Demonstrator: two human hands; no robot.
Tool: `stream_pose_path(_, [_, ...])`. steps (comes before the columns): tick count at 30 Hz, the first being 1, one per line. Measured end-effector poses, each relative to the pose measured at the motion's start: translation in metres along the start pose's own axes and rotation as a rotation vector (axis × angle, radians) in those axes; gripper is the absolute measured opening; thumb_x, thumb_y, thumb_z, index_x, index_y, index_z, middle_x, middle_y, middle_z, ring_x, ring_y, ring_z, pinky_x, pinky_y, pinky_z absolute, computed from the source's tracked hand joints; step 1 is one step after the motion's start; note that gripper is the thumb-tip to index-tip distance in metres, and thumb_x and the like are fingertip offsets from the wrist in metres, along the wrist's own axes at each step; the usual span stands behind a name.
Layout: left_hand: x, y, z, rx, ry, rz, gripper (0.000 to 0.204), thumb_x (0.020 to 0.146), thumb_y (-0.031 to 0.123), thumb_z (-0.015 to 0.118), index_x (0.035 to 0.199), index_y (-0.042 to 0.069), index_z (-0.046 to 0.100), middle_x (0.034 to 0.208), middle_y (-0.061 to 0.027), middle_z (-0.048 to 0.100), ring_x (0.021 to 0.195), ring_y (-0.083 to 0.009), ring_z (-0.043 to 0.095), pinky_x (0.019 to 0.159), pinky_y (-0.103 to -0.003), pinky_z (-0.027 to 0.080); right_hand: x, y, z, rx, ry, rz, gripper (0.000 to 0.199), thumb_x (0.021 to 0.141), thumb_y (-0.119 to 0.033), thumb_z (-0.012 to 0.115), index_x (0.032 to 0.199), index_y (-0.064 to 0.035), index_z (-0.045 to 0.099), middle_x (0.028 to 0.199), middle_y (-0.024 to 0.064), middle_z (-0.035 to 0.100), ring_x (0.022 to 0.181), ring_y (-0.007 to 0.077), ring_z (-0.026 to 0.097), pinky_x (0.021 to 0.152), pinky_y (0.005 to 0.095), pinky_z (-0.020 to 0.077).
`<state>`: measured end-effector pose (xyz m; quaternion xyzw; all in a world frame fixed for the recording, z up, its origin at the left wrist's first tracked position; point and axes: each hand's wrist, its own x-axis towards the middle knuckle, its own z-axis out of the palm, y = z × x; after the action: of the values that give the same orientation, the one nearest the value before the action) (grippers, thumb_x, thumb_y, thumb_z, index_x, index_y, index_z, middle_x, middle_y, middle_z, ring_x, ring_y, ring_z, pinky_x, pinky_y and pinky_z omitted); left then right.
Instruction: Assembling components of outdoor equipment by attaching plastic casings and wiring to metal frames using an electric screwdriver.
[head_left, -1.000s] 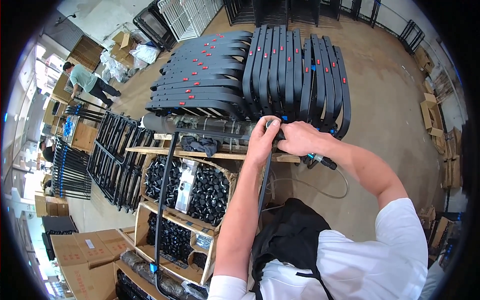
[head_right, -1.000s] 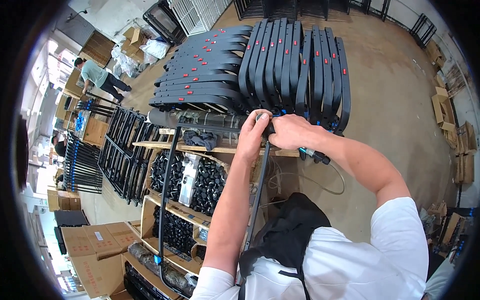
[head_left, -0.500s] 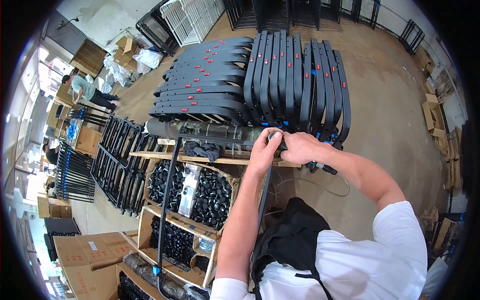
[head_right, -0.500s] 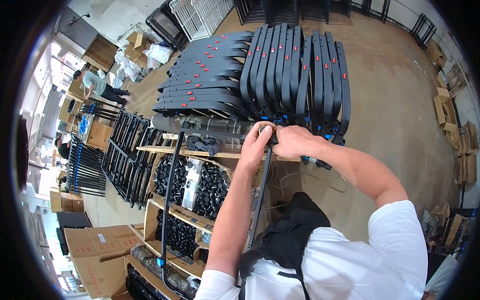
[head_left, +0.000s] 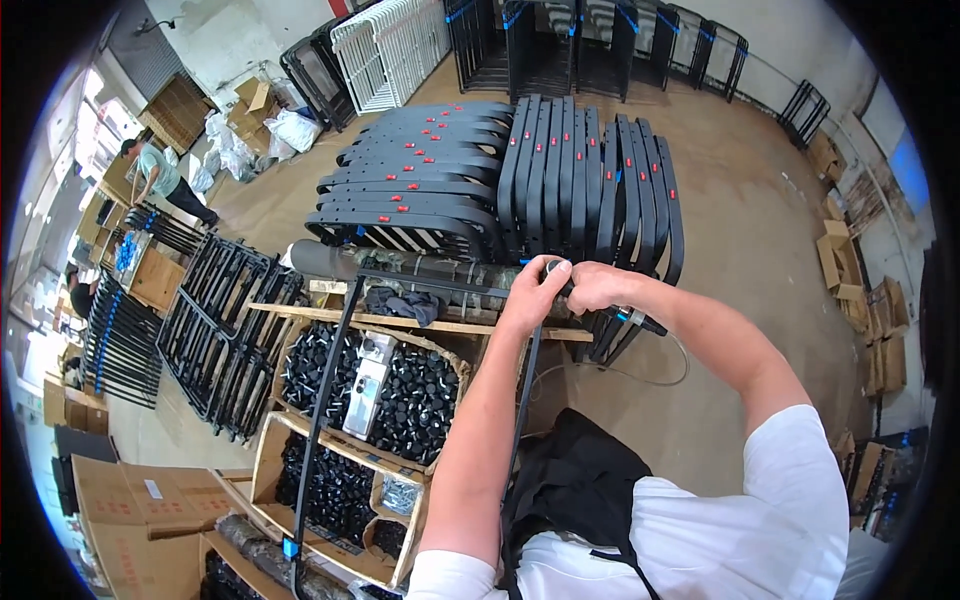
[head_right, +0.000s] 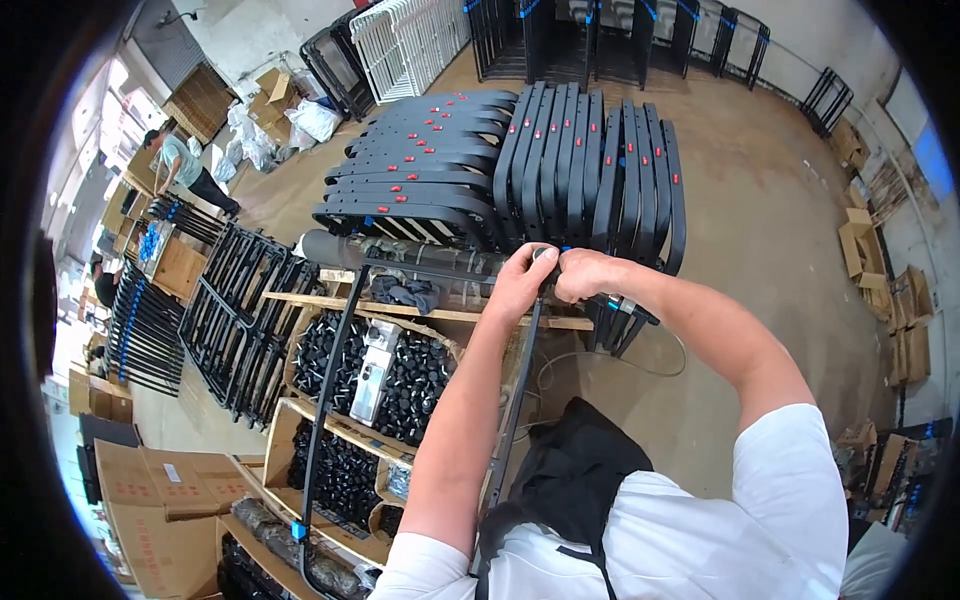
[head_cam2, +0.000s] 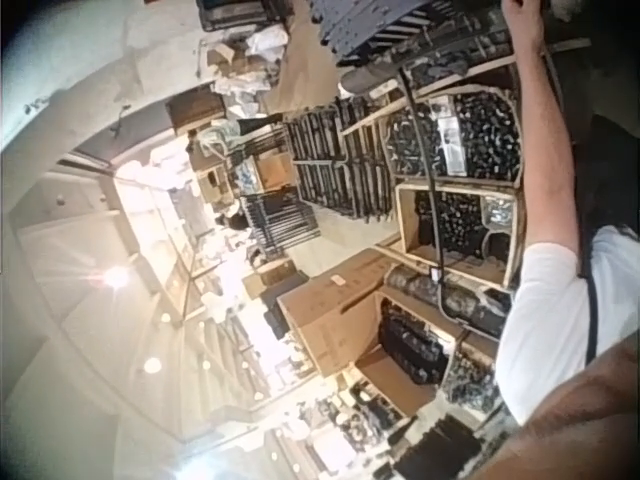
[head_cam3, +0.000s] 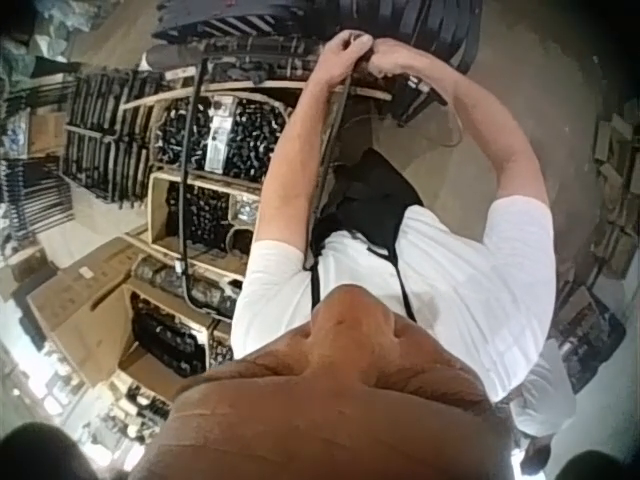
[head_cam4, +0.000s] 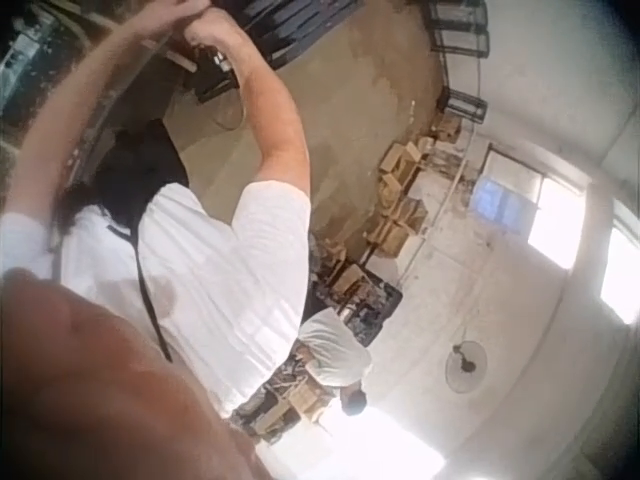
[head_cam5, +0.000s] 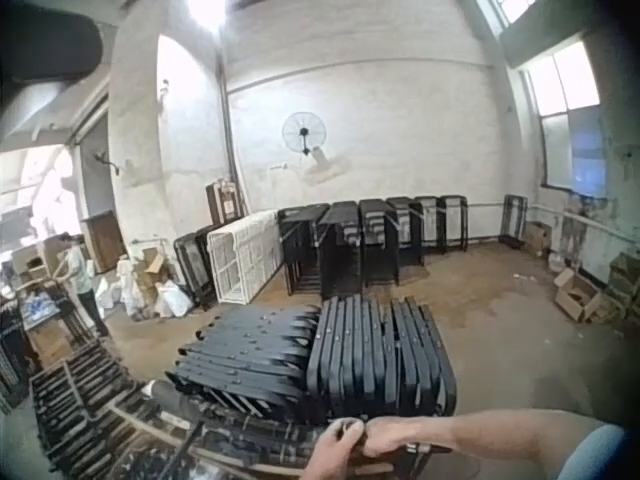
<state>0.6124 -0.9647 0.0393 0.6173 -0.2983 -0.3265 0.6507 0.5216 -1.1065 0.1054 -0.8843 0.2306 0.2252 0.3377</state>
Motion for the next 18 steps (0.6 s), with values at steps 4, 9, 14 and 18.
stream_pose_path(4, [0.002, 0.009, 0.007, -0.001, -0.038, 0.011, 0.032, 0.105, 0.033, 0.068, 0.118, 0.004, 0.072, 0.103, 0.0005, 0.069, 0.096, -0.0100, 0.059, 0.089, -0.029, 0.049, -0.005, 0.007, -0.004, 0.062, 0.033, -0.034, 0.017, 0.069, -0.011, 0.066, 0.064, 0.0042, 0.059, 0.064, 0.0114, 0.061, 0.060, 0.0224, 0.059, 0.057, 0.0419, 0.0447])
stream_pose_path(9, [0.006, 0.000, -0.001, -0.298, 0.062, 0.045, 0.023, 0.102, 0.026, 0.071, 0.111, 0.004, 0.073, 0.099, 0.0022, 0.068, 0.092, -0.0081, 0.057, 0.083, -0.028, 0.048, -0.001, -0.023, -0.005, -0.063, 0.028, -0.029, 0.022, 0.070, -0.014, 0.067, 0.073, 0.0080, 0.067, 0.070, 0.0169, 0.068, 0.066, 0.0264, 0.066, 0.062, 0.0419, 0.0502])
stream_pose_path(14, [0.004, 0.046, -0.044, -0.240, 0.141, 0.112, 0.020, 0.100, 0.024, 0.073, 0.102, 0.004, 0.073, 0.088, 0.0045, 0.063, 0.083, -0.0063, 0.055, 0.074, -0.026, 0.046, -0.016, -0.091, -0.030, -0.176, 0.088, -0.152, 0.034, 0.077, -0.022, 0.067, 0.085, 0.0104, 0.068, 0.071, 0.0182, 0.071, 0.068, 0.0286, 0.072, 0.068, 0.0429, 0.0555])
stream_pose_path(18, [0.012, 0.047, -0.141, -0.276, 0.294, 0.141, 0.020, 0.099, 0.023, 0.073, 0.102, 0.003, 0.073, 0.090, 0.0030, 0.066, 0.084, -0.0072, 0.056, 0.075, -0.027, 0.047, 0.041, -0.179, -0.019, -0.258, -0.012, -0.237, 0.038, 0.084, -0.030, 0.060, 0.078, 0.0051, 0.073, 0.071, 0.0184, 0.074, 0.068, 0.0299, 0.077, 0.076, 0.0424, 0.0610])
